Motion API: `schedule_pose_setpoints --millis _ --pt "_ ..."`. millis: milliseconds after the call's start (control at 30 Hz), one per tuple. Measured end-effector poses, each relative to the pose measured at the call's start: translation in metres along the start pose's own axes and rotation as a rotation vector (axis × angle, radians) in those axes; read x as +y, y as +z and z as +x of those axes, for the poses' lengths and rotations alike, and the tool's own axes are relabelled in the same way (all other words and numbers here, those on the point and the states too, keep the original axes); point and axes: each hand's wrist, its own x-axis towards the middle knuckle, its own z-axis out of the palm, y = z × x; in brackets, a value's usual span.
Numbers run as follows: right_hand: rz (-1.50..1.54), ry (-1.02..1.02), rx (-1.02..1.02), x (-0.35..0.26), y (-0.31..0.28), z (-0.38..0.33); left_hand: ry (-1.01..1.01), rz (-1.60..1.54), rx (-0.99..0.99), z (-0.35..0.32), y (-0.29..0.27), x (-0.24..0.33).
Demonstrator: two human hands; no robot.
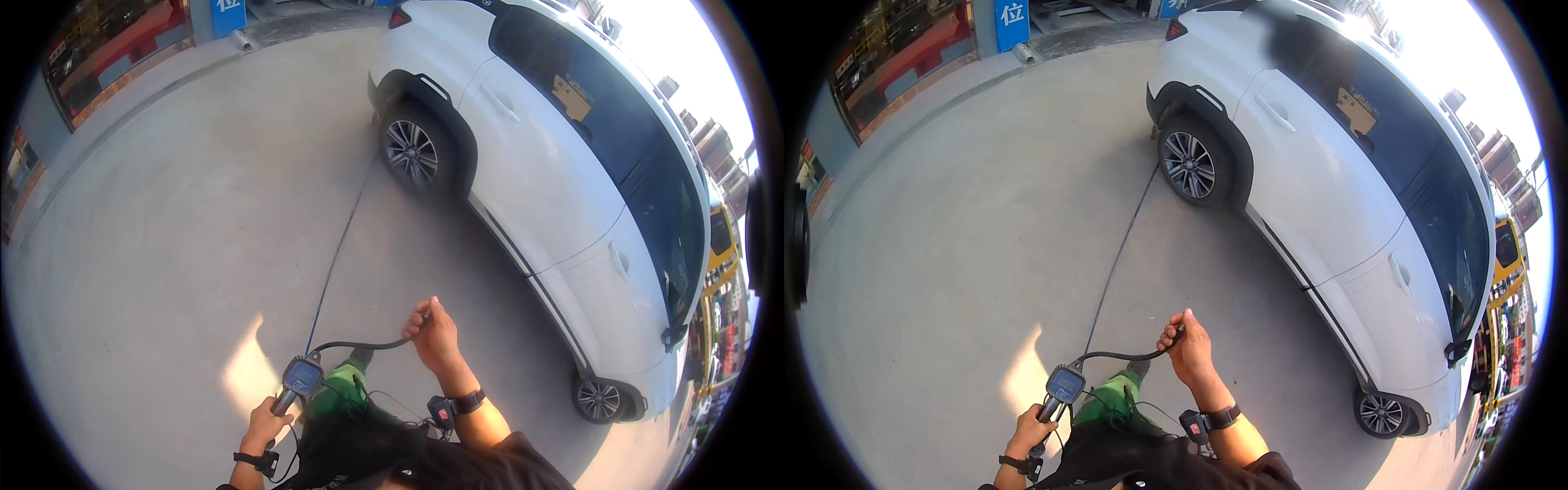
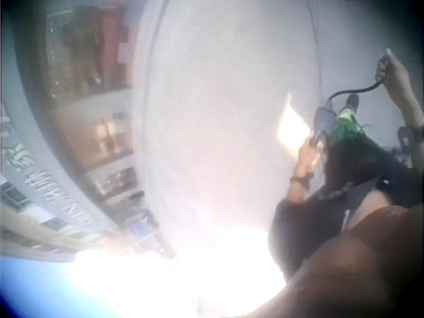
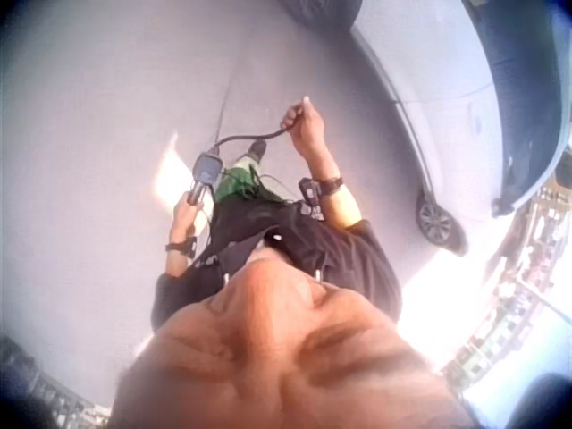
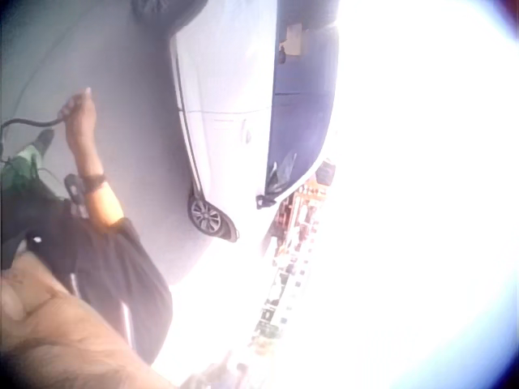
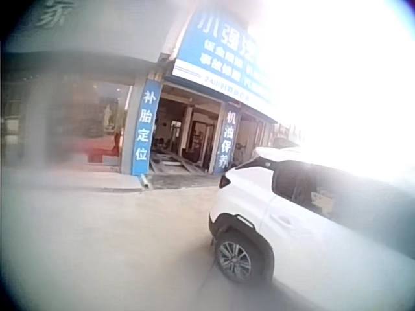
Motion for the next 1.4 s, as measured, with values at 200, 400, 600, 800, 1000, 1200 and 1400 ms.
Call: schedule_pose_setpoints --millis 200,400,600,800,1000,1200,1400 --pt "0.474 -0.294 0.383 0.024 -0.111 -0.117 0.345 0.229 -0.168 0.024 -0.011 0.036" --pt "0.819 -0.784 0.746 0.041 -0.200 -0.264 0.807 0.687 -0.410 0.049 0.058 0.158" --pt "0.965 -1.228 1.084 0.072 -0.251 -0.366 1.074 0.822 -0.782 0.041 0.192 0.238" --pt "0.971 -1.475 1.231 0.116 -0.303 -0.432 1.204 0.932 -1.087 0.033 0.338 0.265" --pt "0.958 -1.591 1.403 0.121 -0.316 -0.489 1.213 0.972 -1.366 -0.031 0.449 0.303" --pt "0.993 -1.734 1.375 0.127 -0.357 -0.518 1.216 0.947 -1.571 -0.097 0.551 0.341" --pt "1.005 -1.771 1.406 0.117 -0.452 -0.547 1.425 0.951 -1.570 -0.124 0.666 0.353"
